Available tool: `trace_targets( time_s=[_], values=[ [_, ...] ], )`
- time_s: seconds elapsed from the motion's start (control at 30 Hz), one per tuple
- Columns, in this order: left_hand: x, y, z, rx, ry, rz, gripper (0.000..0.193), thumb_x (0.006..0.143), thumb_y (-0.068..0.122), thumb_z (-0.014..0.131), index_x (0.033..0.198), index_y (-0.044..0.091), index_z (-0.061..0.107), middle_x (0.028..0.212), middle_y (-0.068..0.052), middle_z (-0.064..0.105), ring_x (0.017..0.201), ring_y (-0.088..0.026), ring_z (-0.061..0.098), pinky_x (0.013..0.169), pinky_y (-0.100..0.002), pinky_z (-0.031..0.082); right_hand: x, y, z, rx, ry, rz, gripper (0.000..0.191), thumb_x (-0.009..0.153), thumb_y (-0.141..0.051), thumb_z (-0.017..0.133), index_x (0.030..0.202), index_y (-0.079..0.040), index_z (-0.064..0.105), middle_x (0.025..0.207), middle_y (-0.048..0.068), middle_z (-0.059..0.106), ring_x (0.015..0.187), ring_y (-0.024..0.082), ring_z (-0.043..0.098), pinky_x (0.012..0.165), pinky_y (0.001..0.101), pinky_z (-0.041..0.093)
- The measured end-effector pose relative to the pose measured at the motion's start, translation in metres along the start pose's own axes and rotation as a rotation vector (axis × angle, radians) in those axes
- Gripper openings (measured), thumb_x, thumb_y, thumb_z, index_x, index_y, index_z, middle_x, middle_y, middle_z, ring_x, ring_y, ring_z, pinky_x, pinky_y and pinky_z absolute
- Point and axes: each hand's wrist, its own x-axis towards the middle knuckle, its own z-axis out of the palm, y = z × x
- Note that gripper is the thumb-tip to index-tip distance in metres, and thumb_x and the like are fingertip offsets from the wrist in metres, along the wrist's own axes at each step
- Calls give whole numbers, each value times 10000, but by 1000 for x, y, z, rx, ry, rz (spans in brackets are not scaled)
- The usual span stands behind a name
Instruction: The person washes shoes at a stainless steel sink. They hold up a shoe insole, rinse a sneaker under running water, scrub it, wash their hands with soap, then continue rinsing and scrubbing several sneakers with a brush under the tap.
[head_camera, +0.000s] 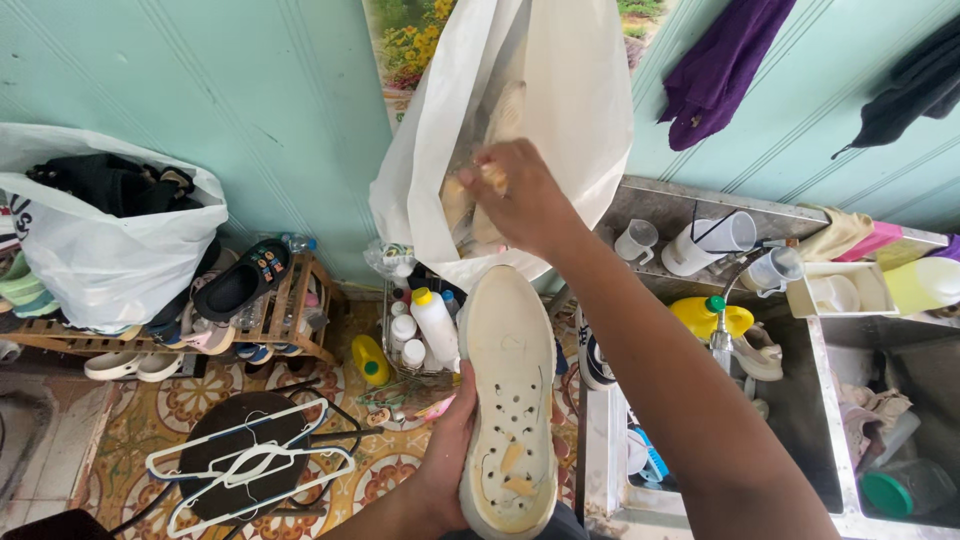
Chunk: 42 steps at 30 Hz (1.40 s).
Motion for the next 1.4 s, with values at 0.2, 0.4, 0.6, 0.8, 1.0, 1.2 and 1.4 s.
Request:
trace_targets(
  time_s=[0.2,0.4,0.6,0.8,1.0,1.2,1.4],
  values=[
    [-3,6,-7,-65,-14,117,829,944,757,340,1370,77,549,1098,-150,692,966,-345,723,824,-505,609,-17,2,-8,60,85,74,287,1055,-185,691,1267,8,675,1287,179,676,1169,266,666,990,332,529],
    [7,13,-16,-27,-45,189,852,985,762,327,1420,55,517,1190,-154,660,1068,-338,702,871,-527,596,-98,-72,-53,223,-22,349,160,1051,-119,656,1154,-45,753,1072,67,761,894,133,679,787,296,530],
    [37,15,-10,-13,-49,132,839,957,745,361,1502,114,461,1319,-106,622,1163,-258,658,967,-437,566,-168,-111,-89,194,-297,145,435,835,-164,717,1231,11,675,1248,182,679,1127,344,663,959,427,523],
    [65,7,10,34,-144,46,853,1006,757,388,1449,34,487,1255,-162,622,1122,-256,640,960,-404,548,-185,-122,-111,30,-348,207,448,875,-236,734,1270,-30,689,1377,144,673,1321,362,627,1103,455,492],
    [54,24,56,113,-157,142,818,963,727,410,1436,64,488,1236,-157,634,1116,-260,641,959,-404,551,-169,-113,-128,87,-240,40,470,884,-326,733,1261,-47,696,1389,124,676,1364,338,621,1147,468,486],
    [81,119,109,421,-16,541,760,950,618,535,1455,56,452,1226,-160,608,1077,-284,647,925,-457,554,-93,-72,-99,131,-117,-1,247,1019,-91,647,1241,2,705,1340,128,711,1311,324,671,1091,404,541],
    [143,190,112,1418,467,1100,882,1014,432,639,1620,50,123,1476,-234,392,1340,-363,428,1088,-474,404,-45,14,-25,107,64,419,305,954,-106,653,1240,-20,714,1257,135,722,992,221,764,858,322,609]
  ],
)
